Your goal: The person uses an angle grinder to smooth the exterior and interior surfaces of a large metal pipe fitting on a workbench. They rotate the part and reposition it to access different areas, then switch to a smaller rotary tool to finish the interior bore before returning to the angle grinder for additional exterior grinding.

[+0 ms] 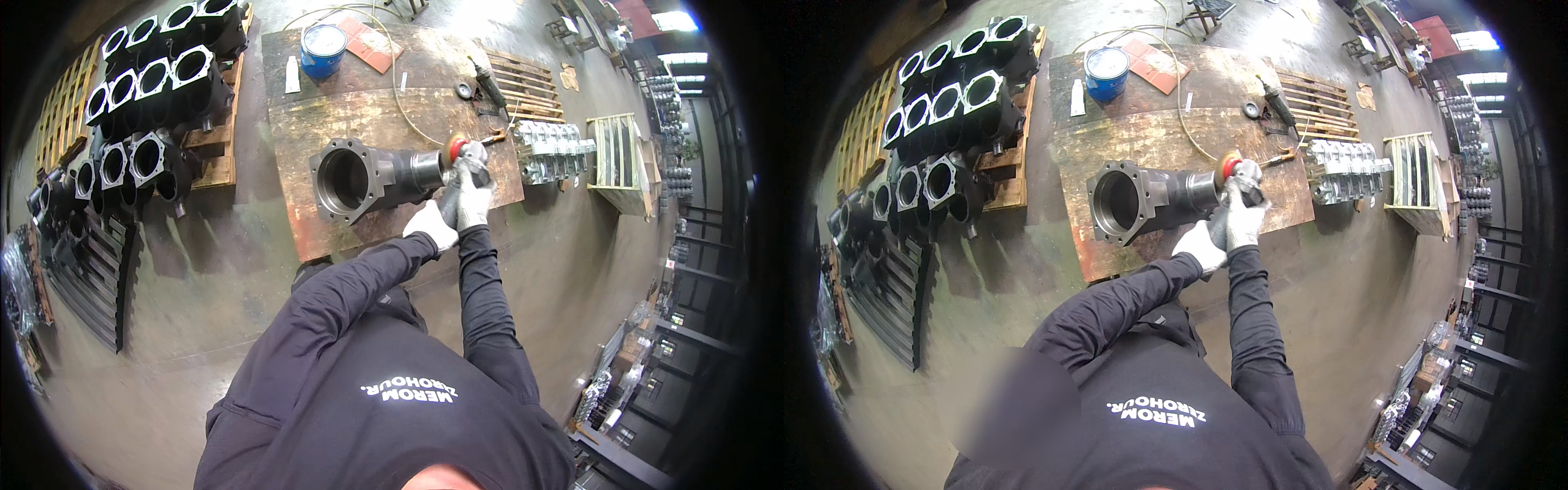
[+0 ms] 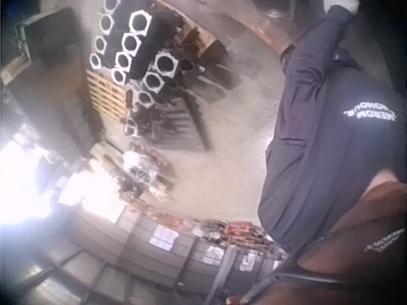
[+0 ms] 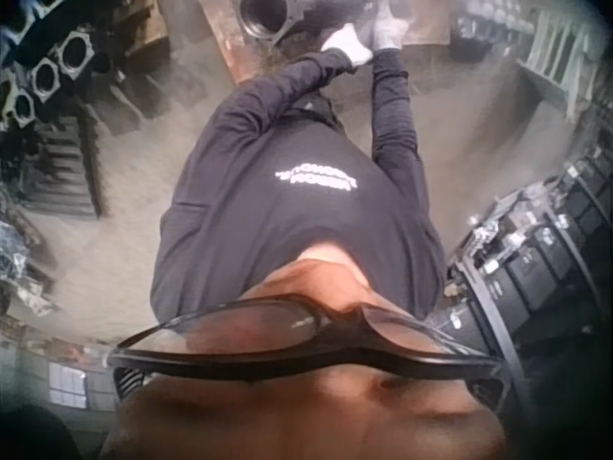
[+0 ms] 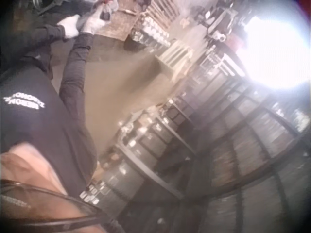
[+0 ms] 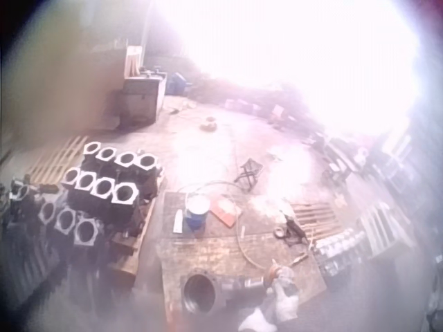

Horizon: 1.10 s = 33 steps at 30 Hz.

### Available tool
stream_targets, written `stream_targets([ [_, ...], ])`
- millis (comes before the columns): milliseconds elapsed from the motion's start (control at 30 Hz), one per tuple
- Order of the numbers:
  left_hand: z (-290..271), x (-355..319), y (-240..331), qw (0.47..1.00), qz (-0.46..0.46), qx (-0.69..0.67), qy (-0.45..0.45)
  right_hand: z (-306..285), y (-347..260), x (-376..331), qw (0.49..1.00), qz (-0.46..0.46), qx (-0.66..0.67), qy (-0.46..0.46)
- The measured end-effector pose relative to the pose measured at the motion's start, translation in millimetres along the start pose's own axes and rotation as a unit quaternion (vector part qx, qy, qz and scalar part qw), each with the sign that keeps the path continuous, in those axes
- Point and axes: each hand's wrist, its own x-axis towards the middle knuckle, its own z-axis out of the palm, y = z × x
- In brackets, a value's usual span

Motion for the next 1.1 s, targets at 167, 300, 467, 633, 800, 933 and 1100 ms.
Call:
stream_targets([
  [167,12,-7,9,0.999,-0.004,-0.018,-0.034,-24,-4,-4,0.998,0.021,-0.051,0.016],
  [300,19,-16,-7,0.999,-0.008,-0.031,-0.004,-14,-13,-23,0.994,0.007,-0.110,-0.003],
  [467,11,-10,-33,0.996,-0.025,-0.057,0.069,26,-25,-36,0.993,0.069,-0.036,-0.087],
  [633,-3,-2,-50,0.994,-0.003,-0.042,0.102,50,-14,-38,0.993,0.077,-0.009,-0.090],
  [800,8,0,-39,0.996,0.014,-0.066,0.064,29,-2,-26,0.997,0.051,-0.048,-0.042],
  [933,37,7,-6,0.998,0.054,-0.015,-0.022,-33,0,-16,1.000,0.006,-0.017,0.011],
  [1100,95,-2,11,0.999,0.007,0.028,-0.046,-99,31,-9,0.997,0.031,-0.072,0.009],
])
